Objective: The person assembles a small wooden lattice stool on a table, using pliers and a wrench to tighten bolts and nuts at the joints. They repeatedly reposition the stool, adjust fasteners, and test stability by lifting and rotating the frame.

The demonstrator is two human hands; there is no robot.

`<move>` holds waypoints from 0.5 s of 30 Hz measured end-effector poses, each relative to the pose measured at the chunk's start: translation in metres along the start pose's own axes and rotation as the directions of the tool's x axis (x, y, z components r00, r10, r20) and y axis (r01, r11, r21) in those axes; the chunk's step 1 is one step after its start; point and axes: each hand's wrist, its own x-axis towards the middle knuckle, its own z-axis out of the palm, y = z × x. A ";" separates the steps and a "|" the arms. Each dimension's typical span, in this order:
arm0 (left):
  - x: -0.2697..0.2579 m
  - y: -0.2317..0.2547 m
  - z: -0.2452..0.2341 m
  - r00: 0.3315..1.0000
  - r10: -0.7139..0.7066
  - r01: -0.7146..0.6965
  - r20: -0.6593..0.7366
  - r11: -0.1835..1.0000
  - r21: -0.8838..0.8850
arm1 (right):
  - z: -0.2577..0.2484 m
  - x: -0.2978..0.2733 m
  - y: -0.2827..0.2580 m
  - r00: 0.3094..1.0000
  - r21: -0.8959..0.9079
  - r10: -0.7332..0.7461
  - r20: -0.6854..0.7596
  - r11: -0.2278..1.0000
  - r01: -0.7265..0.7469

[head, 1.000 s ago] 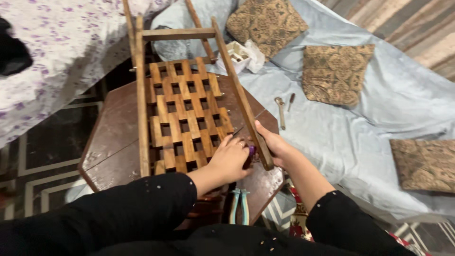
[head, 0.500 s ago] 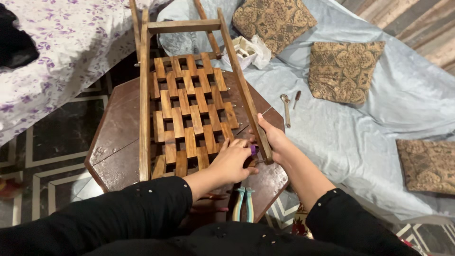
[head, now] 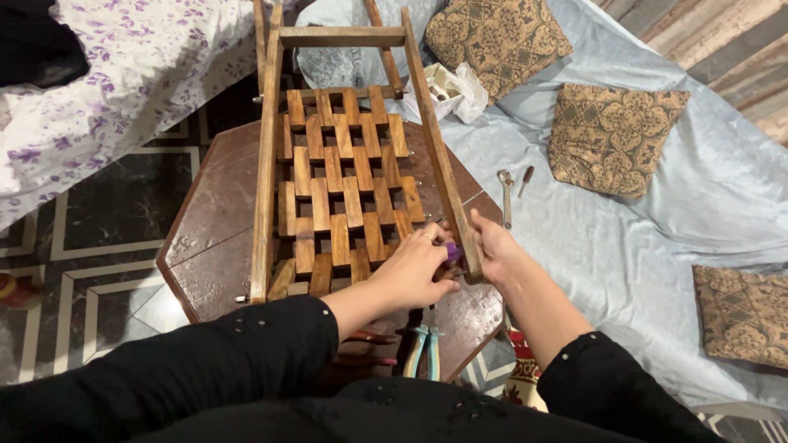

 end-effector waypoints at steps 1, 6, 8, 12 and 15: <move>0.002 -0.002 -0.001 1.000 0.021 -0.022 -0.012 1.000 -0.010 | 0.000 0.004 -0.001 1.000 0.035 0.014 0.005 0.999 -0.014; 0.001 0.002 -0.006 0.998 -0.031 0.037 0.060 0.995 -0.095 | 0.000 0.012 0.002 0.997 -0.031 0.042 -0.067 0.999 -0.045; -0.002 0.008 -0.013 0.999 0.026 -0.023 0.037 0.996 -0.083 | 0.000 0.012 0.001 0.991 -0.007 0.066 -0.112 0.998 -0.067; -0.006 0.020 -0.023 0.983 -0.158 0.169 0.089 0.976 -0.136 | -0.003 0.002 0.010 0.990 0.059 0.089 -0.105 0.995 -0.083; -0.009 0.015 -0.039 0.998 0.018 -0.022 -0.065 0.998 -0.061 | -0.001 -0.005 0.012 0.991 -0.001 0.113 -0.075 0.994 -0.113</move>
